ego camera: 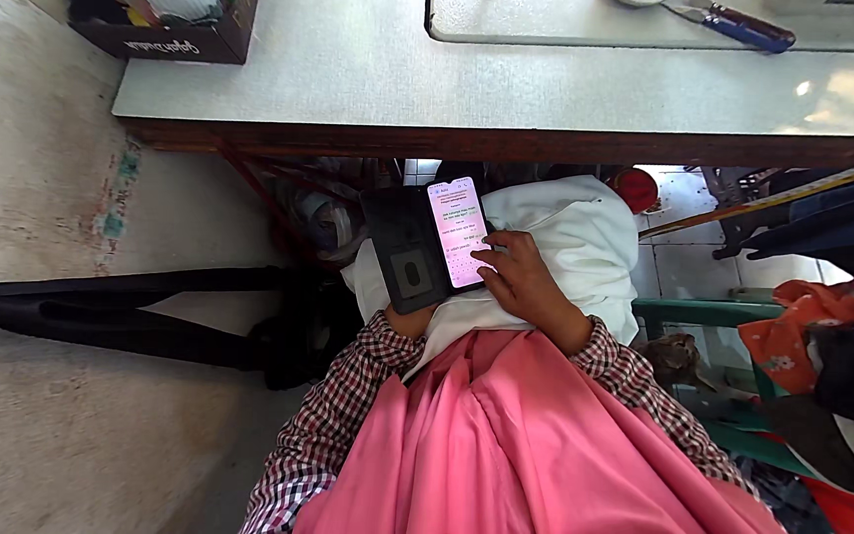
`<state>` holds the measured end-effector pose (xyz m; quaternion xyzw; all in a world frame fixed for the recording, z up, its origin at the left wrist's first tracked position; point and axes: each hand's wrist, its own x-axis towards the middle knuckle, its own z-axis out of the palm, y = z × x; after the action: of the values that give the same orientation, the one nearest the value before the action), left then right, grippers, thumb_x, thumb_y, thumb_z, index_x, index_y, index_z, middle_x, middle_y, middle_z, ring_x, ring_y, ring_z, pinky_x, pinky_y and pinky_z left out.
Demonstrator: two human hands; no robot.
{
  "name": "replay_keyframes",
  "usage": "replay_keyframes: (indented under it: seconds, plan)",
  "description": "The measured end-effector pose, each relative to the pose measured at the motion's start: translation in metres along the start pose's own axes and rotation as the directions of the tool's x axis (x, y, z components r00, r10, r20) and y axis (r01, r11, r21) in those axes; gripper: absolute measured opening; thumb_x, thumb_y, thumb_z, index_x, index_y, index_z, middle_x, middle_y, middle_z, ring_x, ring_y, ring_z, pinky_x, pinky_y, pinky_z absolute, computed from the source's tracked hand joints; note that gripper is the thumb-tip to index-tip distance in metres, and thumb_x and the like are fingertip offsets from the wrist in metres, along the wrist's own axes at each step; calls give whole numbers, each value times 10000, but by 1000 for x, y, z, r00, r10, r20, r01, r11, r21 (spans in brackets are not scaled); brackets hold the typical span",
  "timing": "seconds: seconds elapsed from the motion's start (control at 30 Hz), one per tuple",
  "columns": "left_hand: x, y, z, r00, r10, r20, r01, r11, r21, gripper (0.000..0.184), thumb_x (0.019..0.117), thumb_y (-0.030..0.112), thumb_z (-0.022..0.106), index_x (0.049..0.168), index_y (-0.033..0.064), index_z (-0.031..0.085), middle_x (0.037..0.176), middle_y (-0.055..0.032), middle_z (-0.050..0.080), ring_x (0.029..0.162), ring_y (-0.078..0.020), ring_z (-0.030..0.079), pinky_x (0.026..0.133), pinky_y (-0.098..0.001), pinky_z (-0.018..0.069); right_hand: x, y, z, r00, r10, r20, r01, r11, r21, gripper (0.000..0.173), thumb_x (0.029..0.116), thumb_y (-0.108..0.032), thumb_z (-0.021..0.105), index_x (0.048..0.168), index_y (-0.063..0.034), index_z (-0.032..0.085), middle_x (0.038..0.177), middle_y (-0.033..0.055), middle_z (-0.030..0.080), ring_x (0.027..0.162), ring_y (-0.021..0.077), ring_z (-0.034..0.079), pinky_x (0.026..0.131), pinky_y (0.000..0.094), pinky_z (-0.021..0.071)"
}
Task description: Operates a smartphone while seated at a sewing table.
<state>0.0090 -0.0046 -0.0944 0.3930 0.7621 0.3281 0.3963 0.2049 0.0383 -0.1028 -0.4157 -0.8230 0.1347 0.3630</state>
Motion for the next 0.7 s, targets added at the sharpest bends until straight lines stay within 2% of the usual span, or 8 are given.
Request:
replay_keyframes:
  seconds: [0.13,0.27,0.43,0.6,0.7]
  plan:
    - [-1,3,-1,1000,-13,9,13,1000,27,272,819,-18,783,1022,-125,637,876,-102,668,833,-37,608,814,-219,487,1,-1,0,1000,-9,4,9,1000,7,288,996,-214,561,1133,-57,759,1206,201,654,1161,377,591,1001,490,481]
    - [-2,4,-2,1000,-14,17,14,1000,-7,241,821,-34,774,1000,-112,633,845,-71,659,807,-16,603,791,-199,489,2,-2,0,999,-26,18,26,1000,-5,296,1003,-252,567,1136,-71,760,1215,196,655,1173,375,592,1002,491,483]
    - [-2,1,3,999,-12,-37,8,996,-88,230,798,-67,772,968,-112,624,811,-50,651,784,-1,603,770,-185,492,2,-1,1,999,-32,31,33,999,-11,307,1014,-273,560,1149,-81,758,1223,193,655,1187,378,588,1011,503,474]
    - [-3,5,0,1000,-7,1,7,999,-42,223,812,-50,775,979,-103,637,827,-58,658,795,-9,605,783,-191,488,3,-4,0,999,-23,38,24,999,-27,324,1015,-297,552,1149,-88,761,1220,192,657,1184,381,589,1012,511,470]
    - [1,1,-5,994,53,96,-51,999,-17,191,831,-38,761,978,-95,653,840,-63,668,804,-17,607,791,-205,492,3,-4,0,998,-16,69,20,998,-63,336,1019,-317,544,1147,-100,766,1239,187,659,1198,391,588,1020,541,460]
